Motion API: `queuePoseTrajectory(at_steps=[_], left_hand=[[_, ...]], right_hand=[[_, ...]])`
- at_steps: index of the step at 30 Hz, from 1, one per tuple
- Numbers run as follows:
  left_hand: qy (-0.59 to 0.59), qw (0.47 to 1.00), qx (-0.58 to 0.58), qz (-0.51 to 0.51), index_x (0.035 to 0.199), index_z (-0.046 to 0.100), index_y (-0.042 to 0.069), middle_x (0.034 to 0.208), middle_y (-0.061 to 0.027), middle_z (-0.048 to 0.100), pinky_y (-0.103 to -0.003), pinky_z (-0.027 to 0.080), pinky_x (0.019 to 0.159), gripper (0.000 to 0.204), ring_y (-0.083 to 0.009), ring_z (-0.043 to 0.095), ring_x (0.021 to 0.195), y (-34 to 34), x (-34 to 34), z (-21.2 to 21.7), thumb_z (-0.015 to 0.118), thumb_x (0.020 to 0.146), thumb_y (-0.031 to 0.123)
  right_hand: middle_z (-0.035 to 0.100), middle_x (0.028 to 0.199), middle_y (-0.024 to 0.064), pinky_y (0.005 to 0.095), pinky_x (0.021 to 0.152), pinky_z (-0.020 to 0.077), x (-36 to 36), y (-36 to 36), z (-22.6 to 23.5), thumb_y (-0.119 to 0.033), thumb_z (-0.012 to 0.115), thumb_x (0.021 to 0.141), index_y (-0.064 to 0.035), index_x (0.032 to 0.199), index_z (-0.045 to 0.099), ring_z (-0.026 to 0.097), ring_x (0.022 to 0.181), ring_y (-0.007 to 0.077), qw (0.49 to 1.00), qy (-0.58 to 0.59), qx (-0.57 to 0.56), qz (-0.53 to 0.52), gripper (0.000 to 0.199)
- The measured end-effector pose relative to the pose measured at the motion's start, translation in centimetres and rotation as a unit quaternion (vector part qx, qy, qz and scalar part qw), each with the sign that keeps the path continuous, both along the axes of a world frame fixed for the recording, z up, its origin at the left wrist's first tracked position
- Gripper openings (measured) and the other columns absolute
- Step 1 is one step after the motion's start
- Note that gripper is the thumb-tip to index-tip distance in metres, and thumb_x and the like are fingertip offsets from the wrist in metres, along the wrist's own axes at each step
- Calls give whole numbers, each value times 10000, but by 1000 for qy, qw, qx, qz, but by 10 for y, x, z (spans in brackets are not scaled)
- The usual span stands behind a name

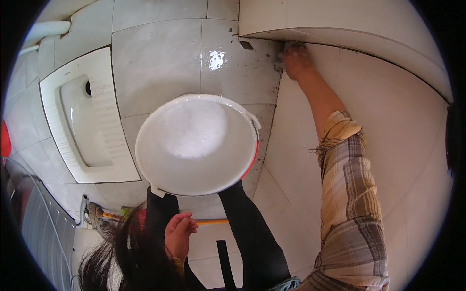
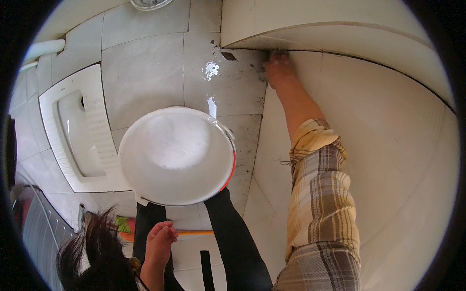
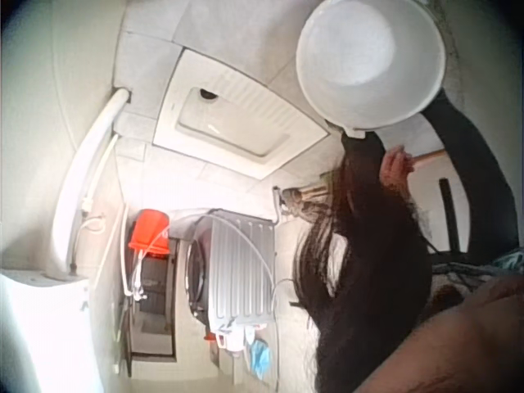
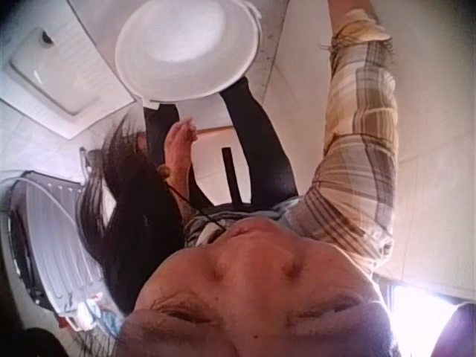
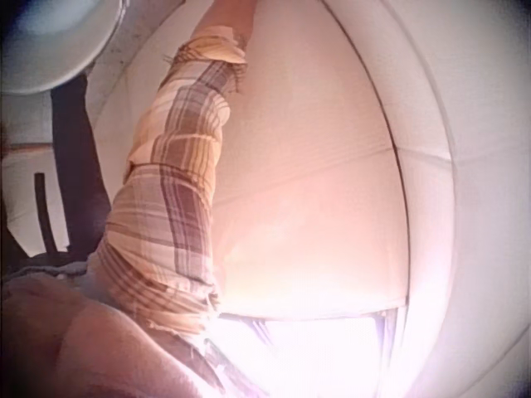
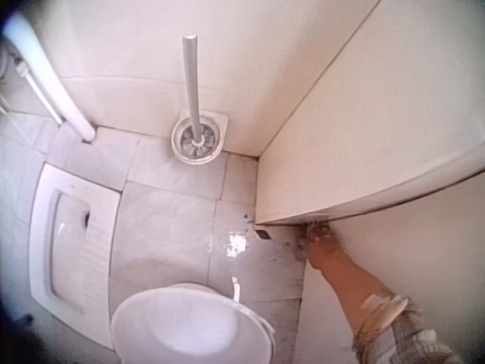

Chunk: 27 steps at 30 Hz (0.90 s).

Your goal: The person washes a cloth in a bucket of soapy water, then wipes a frosted window and the surrounding wall tiles. They later mop the tiled floor using a mop and bucket.

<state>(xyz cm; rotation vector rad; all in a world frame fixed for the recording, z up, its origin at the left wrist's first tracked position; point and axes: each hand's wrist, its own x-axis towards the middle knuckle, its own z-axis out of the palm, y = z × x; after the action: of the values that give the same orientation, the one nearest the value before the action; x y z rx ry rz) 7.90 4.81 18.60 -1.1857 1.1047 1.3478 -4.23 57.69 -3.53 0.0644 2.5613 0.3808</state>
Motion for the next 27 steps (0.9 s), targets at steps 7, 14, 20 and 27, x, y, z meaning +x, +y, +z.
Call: queuePoseTrajectory(at_steps=[7, 14, 20, 27], left_hand=[[-20, 1000, 8, 19, 1018, 545, 7, 791, -71, 597, -273, 450, 649, 166, -157, 575, 710, 5, -9, -1, 462, 903, 95], [-34, 999, 3, 19, 1020, 550, -16, 825, -80, 604, -263, 463, 672, 171, -154, 583, 725, 13, -16, 6, 470, 899, 75], [-30, 999, 16, 23, 1012, 551, -21, 812, -90, 606, -262, 464, 665, 168, -161, 586, 731, 10, -22, 4, 465, 900, 68], [-25, 1000, 17, -1, 1020, 548, -10, 811, -77, 590, -271, 450, 669, 179, -155, 559, 726, 13, -20, -5, 474, 893, 92]], right_hand=[[565, 1085, 178, 400, 932, 425, 41, -11, 4, -27, 585, 697, -12, 976, 634, 503, 1068, 343, 959, -267, -96, 3, 283], [533, 1072, 162, 430, 850, 450, 0, 6, 5, -59, 512, 778, -22, 966, 570, 524, 985, 355, 997, 14, -66, 33, 200], [531, 1058, 156, 427, 884, 408, -3, -5, -41, -89, 466, 823, -12, 995, 564, 521, 972, 334, 997, 76, -9, -28, 212], [534, 1055, 161, 415, 887, 407, 42, -22, -33, -38, 490, 804, -2, 969, 589, 489, 1023, 323, 998, -6, -50, -30, 196]])
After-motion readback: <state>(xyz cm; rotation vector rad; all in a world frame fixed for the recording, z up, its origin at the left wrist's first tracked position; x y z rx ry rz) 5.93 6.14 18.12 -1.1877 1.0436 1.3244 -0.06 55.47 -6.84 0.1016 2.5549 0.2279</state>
